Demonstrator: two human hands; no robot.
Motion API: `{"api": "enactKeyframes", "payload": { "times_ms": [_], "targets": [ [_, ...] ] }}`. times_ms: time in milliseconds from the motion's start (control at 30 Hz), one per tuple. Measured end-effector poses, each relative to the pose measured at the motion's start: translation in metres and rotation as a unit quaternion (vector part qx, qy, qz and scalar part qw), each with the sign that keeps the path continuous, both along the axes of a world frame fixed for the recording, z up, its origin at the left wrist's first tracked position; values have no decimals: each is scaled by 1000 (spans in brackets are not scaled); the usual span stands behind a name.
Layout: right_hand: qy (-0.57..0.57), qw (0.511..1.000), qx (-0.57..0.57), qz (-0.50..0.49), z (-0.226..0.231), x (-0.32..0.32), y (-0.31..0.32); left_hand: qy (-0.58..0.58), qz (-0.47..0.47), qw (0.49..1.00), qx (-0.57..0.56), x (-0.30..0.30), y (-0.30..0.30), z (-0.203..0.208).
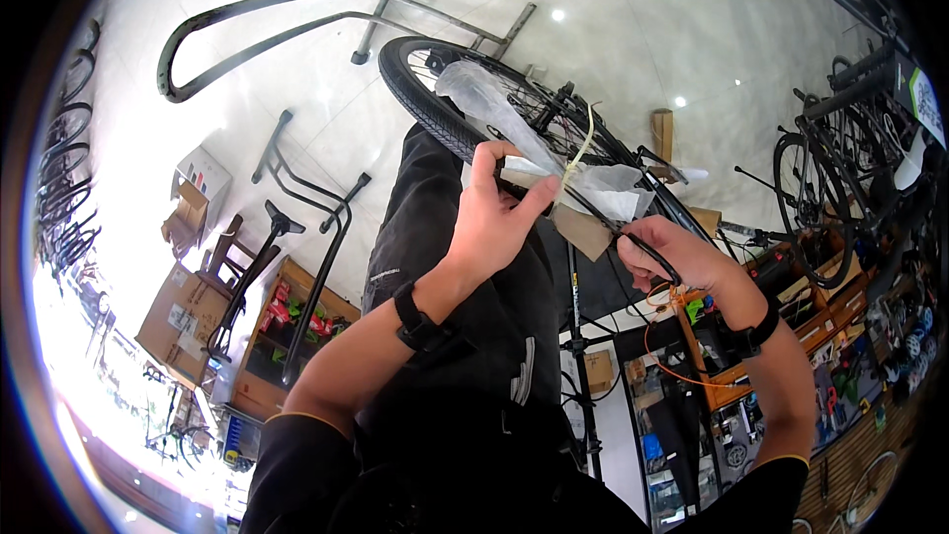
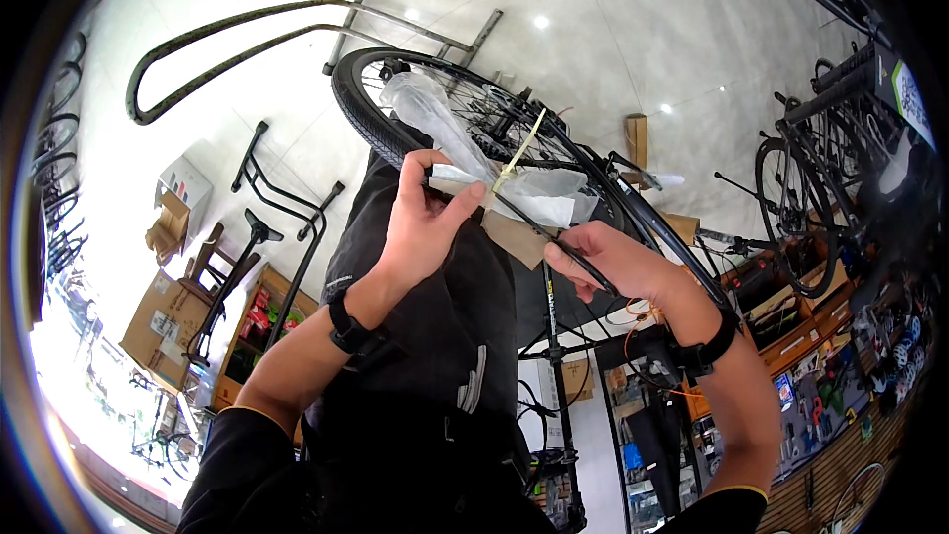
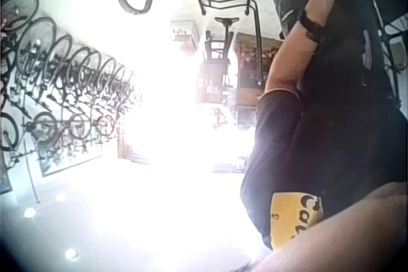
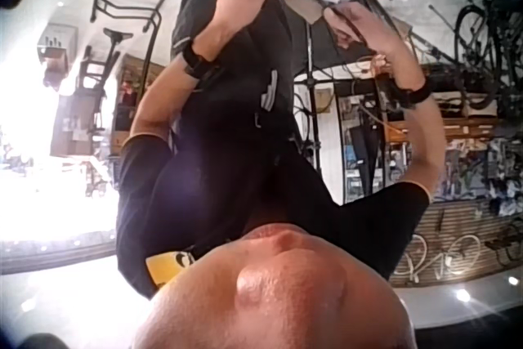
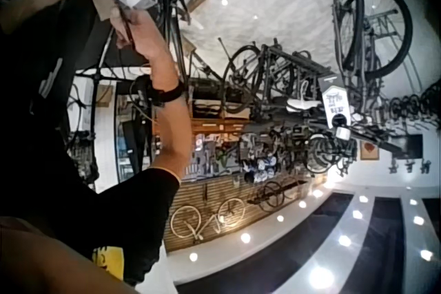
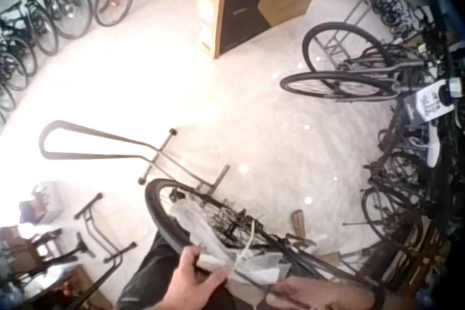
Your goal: The person assembles a bicycle in a workshop, removing packaging materials from the handlebars and frame. They install the front wheel onto the fork, secure it with a quick-release skewer, and apply lubricant to the disc brake rotor using a grease gun.
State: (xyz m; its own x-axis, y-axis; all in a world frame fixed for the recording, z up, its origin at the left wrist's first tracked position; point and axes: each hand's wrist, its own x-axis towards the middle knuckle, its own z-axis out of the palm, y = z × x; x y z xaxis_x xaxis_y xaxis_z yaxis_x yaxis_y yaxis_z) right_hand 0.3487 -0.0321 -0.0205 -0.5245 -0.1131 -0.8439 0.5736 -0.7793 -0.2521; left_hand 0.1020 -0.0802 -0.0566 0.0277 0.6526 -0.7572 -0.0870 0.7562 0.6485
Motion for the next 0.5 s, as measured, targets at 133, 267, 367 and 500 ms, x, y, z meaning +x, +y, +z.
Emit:
{"api": "enactKeyframes", "payload": {
  "times_ms": [133, 267, 367, 500],
  "targets": [
    [-1, 1000, 10, 1, 6, -9, 1, 72, -12, 997, 5, 4, 0, 1],
    [-21, 997, 10, -71, 4, -38, -12, 54, 7, 998, 9, 6, -3, -5],
    [-19, 995, 53, -85, 1, -41, -15, 43, 11, 999, -7, 5, -3, -6],
    [-22, 995, 78, -60, 0, -42, -16, 47, 13, 999, -11, 5, -8, -8]
  ]
}}
